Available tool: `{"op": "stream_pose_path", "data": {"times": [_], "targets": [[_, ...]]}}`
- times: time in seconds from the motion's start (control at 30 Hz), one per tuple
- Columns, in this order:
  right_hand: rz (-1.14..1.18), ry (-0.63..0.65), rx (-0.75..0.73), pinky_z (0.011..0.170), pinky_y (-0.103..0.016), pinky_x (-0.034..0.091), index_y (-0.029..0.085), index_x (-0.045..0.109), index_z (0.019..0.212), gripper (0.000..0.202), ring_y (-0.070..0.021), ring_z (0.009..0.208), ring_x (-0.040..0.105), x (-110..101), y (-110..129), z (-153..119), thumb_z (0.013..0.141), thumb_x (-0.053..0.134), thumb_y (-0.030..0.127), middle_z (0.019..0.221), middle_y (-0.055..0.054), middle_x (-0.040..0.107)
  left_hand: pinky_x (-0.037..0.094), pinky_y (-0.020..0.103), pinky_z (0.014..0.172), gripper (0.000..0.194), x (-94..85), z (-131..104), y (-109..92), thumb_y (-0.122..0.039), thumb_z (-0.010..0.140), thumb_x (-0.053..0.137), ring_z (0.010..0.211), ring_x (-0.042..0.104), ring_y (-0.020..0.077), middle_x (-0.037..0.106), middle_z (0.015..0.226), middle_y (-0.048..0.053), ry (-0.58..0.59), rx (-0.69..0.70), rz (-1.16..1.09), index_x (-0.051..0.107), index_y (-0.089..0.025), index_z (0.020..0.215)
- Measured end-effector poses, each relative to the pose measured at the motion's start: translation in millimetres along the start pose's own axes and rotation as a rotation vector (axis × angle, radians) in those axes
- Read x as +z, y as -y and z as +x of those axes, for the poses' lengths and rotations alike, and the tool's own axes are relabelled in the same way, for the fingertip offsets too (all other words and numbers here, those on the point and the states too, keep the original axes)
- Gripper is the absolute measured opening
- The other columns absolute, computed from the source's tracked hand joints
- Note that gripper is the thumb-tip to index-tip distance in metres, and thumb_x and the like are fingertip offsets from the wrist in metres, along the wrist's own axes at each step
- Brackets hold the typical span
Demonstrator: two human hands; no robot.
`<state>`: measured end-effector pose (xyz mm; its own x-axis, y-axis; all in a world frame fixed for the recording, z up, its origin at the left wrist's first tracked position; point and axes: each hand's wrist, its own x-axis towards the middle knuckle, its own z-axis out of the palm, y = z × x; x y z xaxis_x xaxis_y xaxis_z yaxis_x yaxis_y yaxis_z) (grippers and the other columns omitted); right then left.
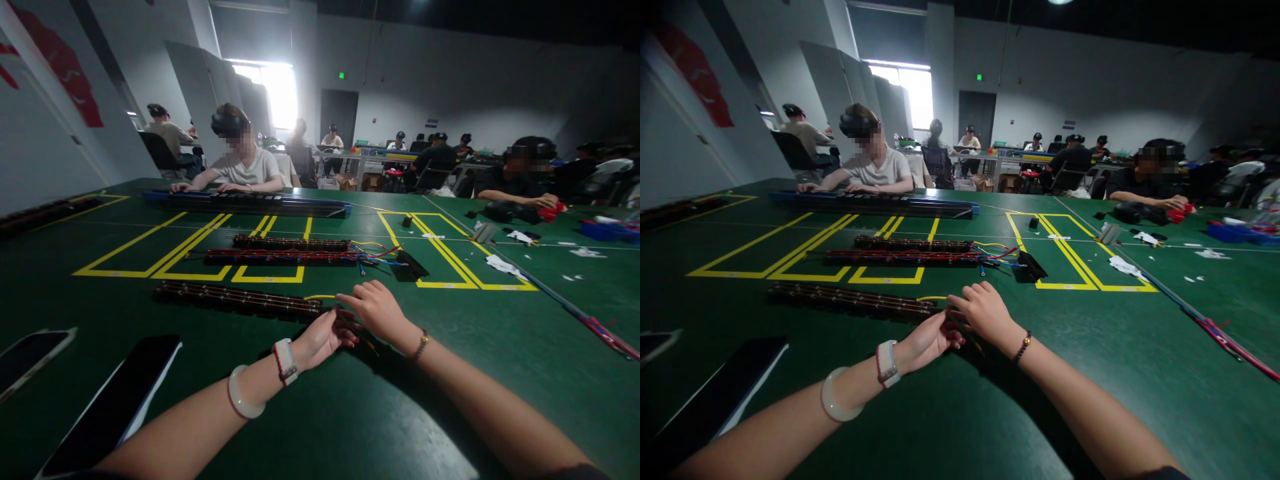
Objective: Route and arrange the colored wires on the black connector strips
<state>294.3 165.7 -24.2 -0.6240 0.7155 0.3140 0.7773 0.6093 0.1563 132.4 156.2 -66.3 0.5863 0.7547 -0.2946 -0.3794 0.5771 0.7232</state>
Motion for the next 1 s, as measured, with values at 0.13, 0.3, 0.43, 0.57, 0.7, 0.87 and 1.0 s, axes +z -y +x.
{"op": "stream_pose_path", "data": {"times": [0.13, 0.3, 0.43, 0.57, 0.7, 0.87, 1.0], "targets": [[-0.019, -0.045, -0.006, 0.071, -0.032, 0.029, 0.025, 0.060, 0.122, 0.032, -0.0184, 0.079, 0.044, 23.3, -13.9, 3.1, 0.092, 0.050, 0.022, 0.083, -0.007, 0.054, 0.047, 0.026, 0.068, 0.025, 0.0, -0.9, 1.3, -0.029, 0.097, 0.033, 0.067, 0.062, 0.0124, 0.063, 0.081, 0.010, 0.023, -0.020, 0.006, 0.050, -0.010, 0.094], [0.046, 0.044, -0.039, 0.072, -0.031, 0.033, 0.026, 0.059, 0.123, 0.034, -0.0182, 0.079, 0.044, 48.3, -17.8, 3.3, 0.090, 0.055, 0.026, 0.083, -0.006, 0.054, 0.048, 0.028, 0.073, 0.018, 3.4, -1.4, 4.3, -0.027, 0.095, 0.039, 0.070, 0.062, 0.0122, 0.064, 0.088, 0.012, -0.011, 0.028, 0.020, 0.047, -0.011, 0.095], [0.106, 0.020, -0.044, 0.078, -0.031, 0.036, 0.026, 0.060, 0.123, 0.034, -0.0182, 0.083, 0.046, 54.6, -17.4, 0.2, 0.089, 0.056, 0.028, 0.088, -0.006, 0.056, 0.049, 0.027, 0.070, 0.017, 8.7, -7.9, 2.7, -0.026, 0.095, 0.039, 0.070, 0.063, 0.0117, 0.064, 0.092, 0.013, -0.052, 0.067, 0.155, 0.047, -0.010, 0.093], [0.182, -0.052, -0.022, 0.081, -0.030, 0.037, 0.026, 0.062, 0.119, 0.030, -0.0172, 0.087, 0.048, 60.5, -19.2, -0.9, 0.090, 0.054, 0.025, 0.094, -0.007, 0.058, 0.040, 0.020, 0.049, 0.026, 8.3, -11.3, -9.2, -0.033, 0.096, 0.032, 0.049, 0.055, 0.0083, 0.062, 0.073, 0.005, -0.129, 0.026, 0.432, 0.046, -0.012, 0.093], [0.213, -0.078, 0.011, 0.080, -0.029, 0.038, 0.024, 0.064, 0.117, 0.029, -0.0163, 0.086, 0.049, 65.0, -20.8, -0.2, 0.091, 0.051, 0.020, 0.092, -0.007, 0.059, 0.029, 0.018, 0.040, 0.032, -3.5, -5.8, -21.7, -0.035, 0.095, 0.027, 0.033, 0.039, 0.0065, 0.054, 0.053, -0.001, -0.151, -0.023, 0.834, 0.047, -0.013, 0.083], [0.237, -0.101, 0.043, 0.080, -0.030, 0.038, 0.025, 0.065, 0.116, 0.032, -0.0165, 0.087, 0.049, 65.3, -20.7, 0.0, 0.090, 0.049, 0.015, 0.093, -0.008, 0.059, 0.039, 0.025, 0.053, 0.037, -9.7, -7.4, -24.8, -0.035, 0.092, 0.034, 0.044, 0.050, 0.0128, 0.054, 0.052, 0.005, -0.282, 0.141, 1.522, 0.055, -0.013, 0.070], [0.255, -0.095, 0.049, 0.082, -0.030, 0.038, 0.024, 0.065, 0.115, 0.034, -0.0169, 0.089, 0.049, 63.2, -20.4, -0.7, 0.087, 0.049, 0.012, 0.095, -0.008, 0.059, 0.043, 0.034, 0.064, 0.037, -5.2, -12.0, -19.5, -0.032, 0.092, 0.037, 0.065, 0.061, 0.0256, 0.062, 0.072, 0.018, -0.428, 0.260, 1.893, 0.063, -0.009, 0.081]]}}
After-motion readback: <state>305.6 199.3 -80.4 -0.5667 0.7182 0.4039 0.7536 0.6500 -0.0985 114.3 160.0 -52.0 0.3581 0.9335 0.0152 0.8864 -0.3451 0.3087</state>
